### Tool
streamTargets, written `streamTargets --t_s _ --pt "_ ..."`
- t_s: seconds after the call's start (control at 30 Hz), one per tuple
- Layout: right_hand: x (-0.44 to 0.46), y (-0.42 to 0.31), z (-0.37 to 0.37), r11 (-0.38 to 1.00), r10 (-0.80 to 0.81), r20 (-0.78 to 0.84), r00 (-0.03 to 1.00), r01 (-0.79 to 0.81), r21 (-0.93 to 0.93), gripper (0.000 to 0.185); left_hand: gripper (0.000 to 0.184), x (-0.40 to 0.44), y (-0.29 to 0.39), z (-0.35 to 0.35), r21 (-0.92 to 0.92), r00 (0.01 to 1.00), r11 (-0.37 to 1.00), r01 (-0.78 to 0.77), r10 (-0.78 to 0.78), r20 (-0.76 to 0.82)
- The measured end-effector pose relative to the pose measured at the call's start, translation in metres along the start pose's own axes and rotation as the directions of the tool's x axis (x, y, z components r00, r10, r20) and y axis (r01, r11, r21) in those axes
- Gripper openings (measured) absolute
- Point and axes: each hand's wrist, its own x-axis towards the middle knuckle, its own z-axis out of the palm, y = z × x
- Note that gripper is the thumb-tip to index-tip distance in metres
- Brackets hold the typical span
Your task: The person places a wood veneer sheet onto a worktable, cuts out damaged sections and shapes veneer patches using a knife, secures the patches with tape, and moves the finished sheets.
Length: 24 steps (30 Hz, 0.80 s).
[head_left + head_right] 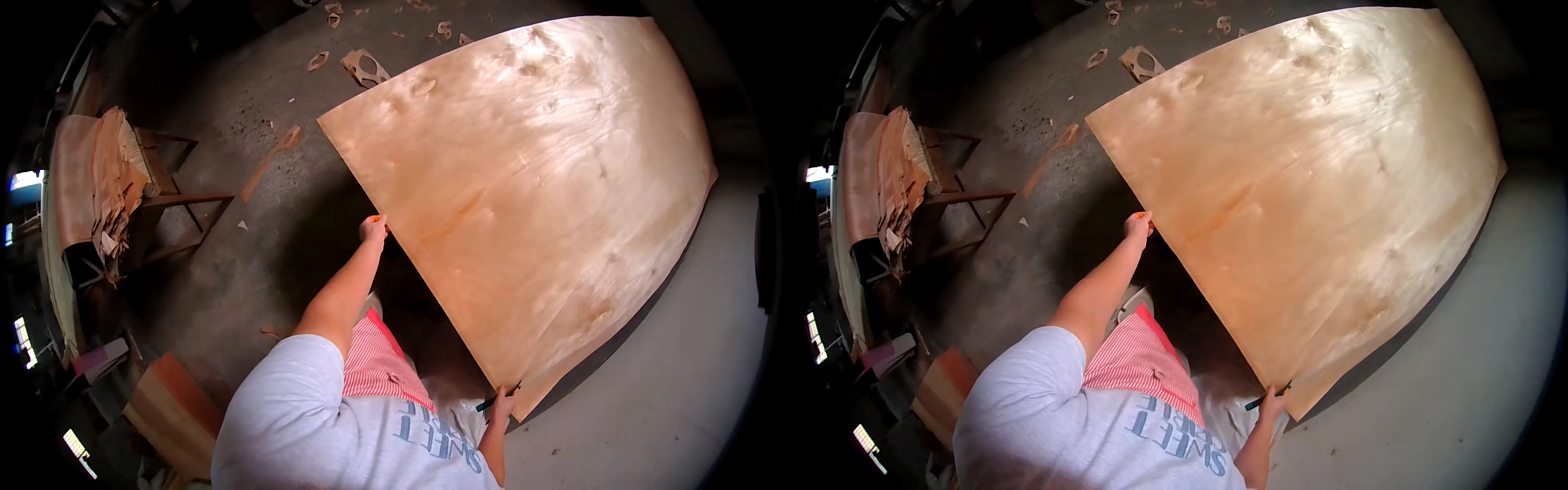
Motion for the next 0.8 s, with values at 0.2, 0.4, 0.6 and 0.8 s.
streamTargets --t_s 0.2,0.4,0.6,0.8 --pt "-0.007 -0.009 0.006 0.975 -0.216 -0.057 0.975 0.212 -0.071 0.058 0.021 0.030 -0.033 -0.003 0.347 0.963 0.916 -0.204 0.251 -0.096" --pt "-0.010 -0.019 0.024 0.966 0.015 -0.217 0.976 -0.070 -0.249 0.051 0.041 -0.029 -0.010 0.012 0.031 0.897 0.941 0.336 -0.330 0.293" --pt "0.003 -0.007 0.039 0.967 0.066 -0.203 0.977 -0.113 -0.227 0.047 0.048 -0.048 0.010 0.038 -0.063 0.886 0.921 0.384 -0.349 0.307" --pt "0.006 0.018 0.058 0.990 0.011 -0.333 0.943 -0.057 -0.128 0.051 0.054 -0.047 0.007 0.044 0.028 0.895 0.940 0.339 -0.332 0.298"
